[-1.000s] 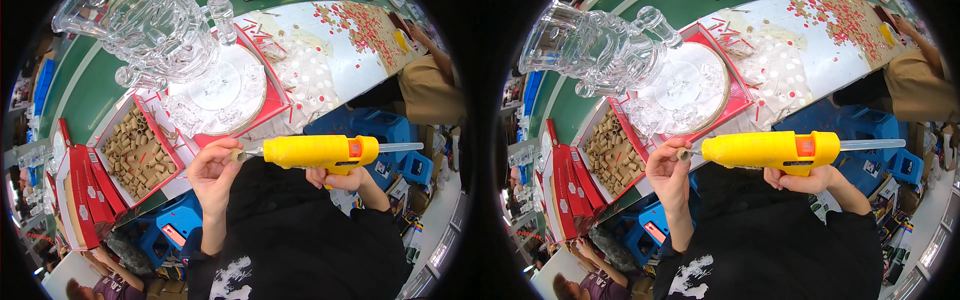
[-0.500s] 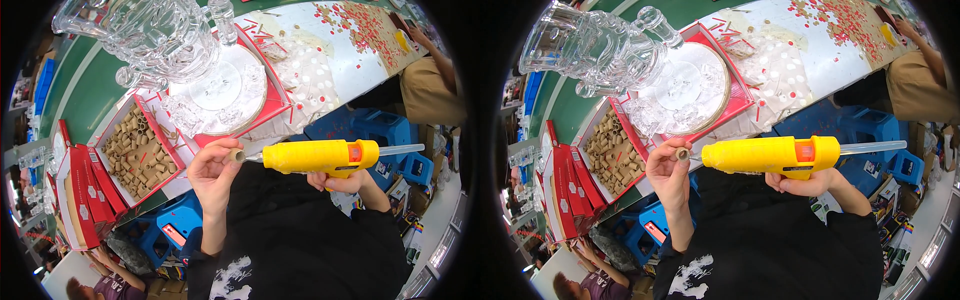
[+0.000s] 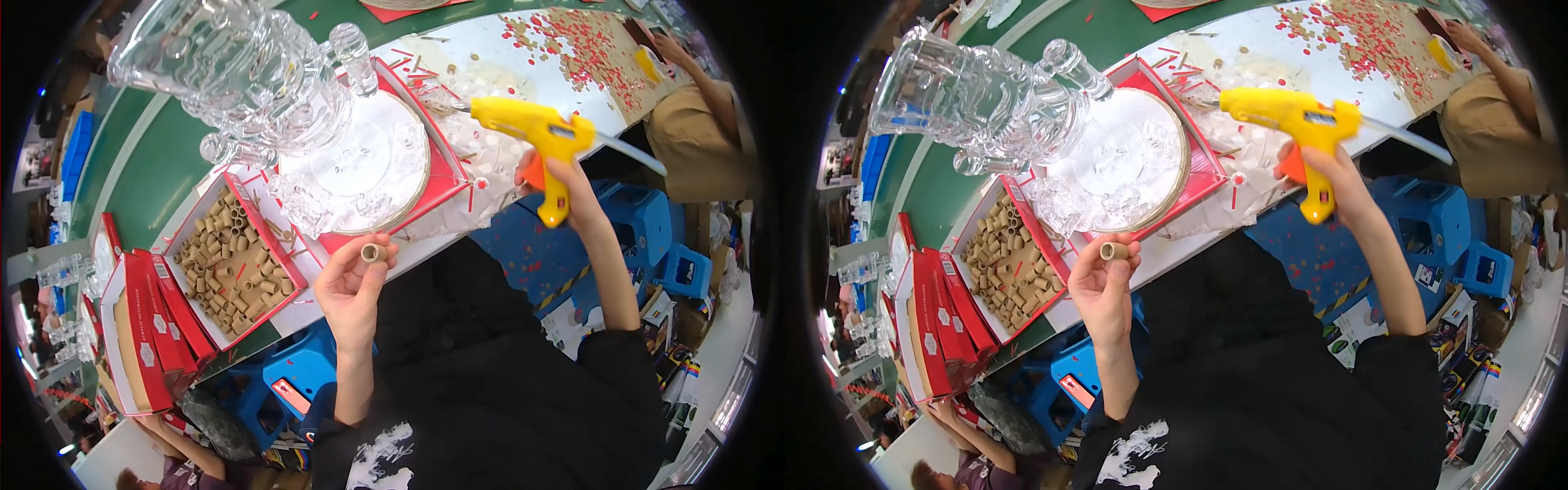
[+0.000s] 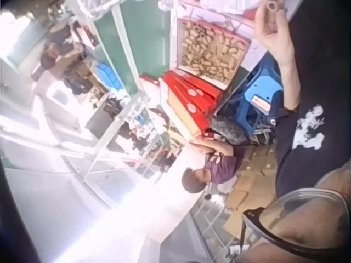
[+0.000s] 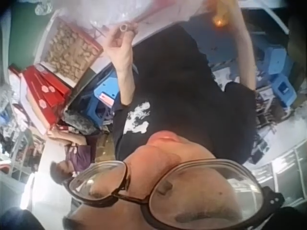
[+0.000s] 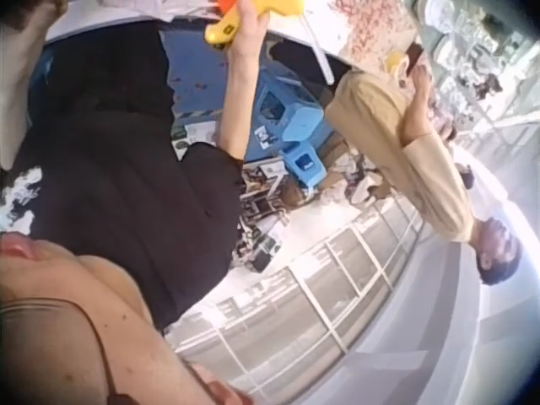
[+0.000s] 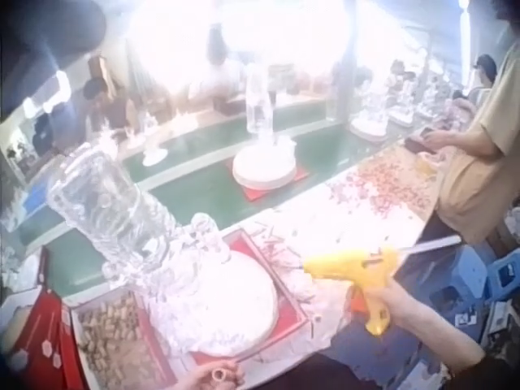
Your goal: Applying hot glue to small components and attaching them to a decorative lamp base on an assembly line.
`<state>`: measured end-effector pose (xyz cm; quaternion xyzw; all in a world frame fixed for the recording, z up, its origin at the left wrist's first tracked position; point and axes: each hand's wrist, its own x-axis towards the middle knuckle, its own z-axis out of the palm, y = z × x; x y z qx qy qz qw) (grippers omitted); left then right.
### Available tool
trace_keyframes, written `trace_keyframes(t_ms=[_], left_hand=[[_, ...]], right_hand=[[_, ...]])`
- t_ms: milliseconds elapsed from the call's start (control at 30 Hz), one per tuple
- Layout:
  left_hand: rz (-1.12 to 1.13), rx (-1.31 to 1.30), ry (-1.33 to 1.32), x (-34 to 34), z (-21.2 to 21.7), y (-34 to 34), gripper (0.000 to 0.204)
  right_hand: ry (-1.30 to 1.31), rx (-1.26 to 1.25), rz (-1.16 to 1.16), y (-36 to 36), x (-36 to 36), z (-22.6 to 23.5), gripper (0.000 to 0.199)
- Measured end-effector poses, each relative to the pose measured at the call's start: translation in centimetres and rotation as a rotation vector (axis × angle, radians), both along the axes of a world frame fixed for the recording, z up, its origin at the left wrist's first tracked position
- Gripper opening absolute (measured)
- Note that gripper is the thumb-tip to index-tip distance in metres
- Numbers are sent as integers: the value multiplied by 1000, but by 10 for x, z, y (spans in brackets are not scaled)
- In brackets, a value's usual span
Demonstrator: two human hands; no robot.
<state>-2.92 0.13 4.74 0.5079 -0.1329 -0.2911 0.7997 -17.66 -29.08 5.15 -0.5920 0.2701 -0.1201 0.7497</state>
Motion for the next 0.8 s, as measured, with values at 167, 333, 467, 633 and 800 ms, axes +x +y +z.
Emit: trace_keyframes(t_ms=[167,333,467,633,800], left_hand=[[-28,67,-29,-4,4,-5,29],[-57,29,40,-10,7,-16,24],[-179,14,-43,-27,-1,-44,31],[-364,-18,-58,-42,-4,-81,27],[-348,72,-274,-35,-4,-97,36]], right_hand=[[507,-214,-20,-66,3,-10,45],[529,-1182,-96,-52,-11,3,36],[74,-474,52,34,-10,25,30],[-255,388,63,94,-9,0,23],[-402,694,-157,87,-16,-14,22]])
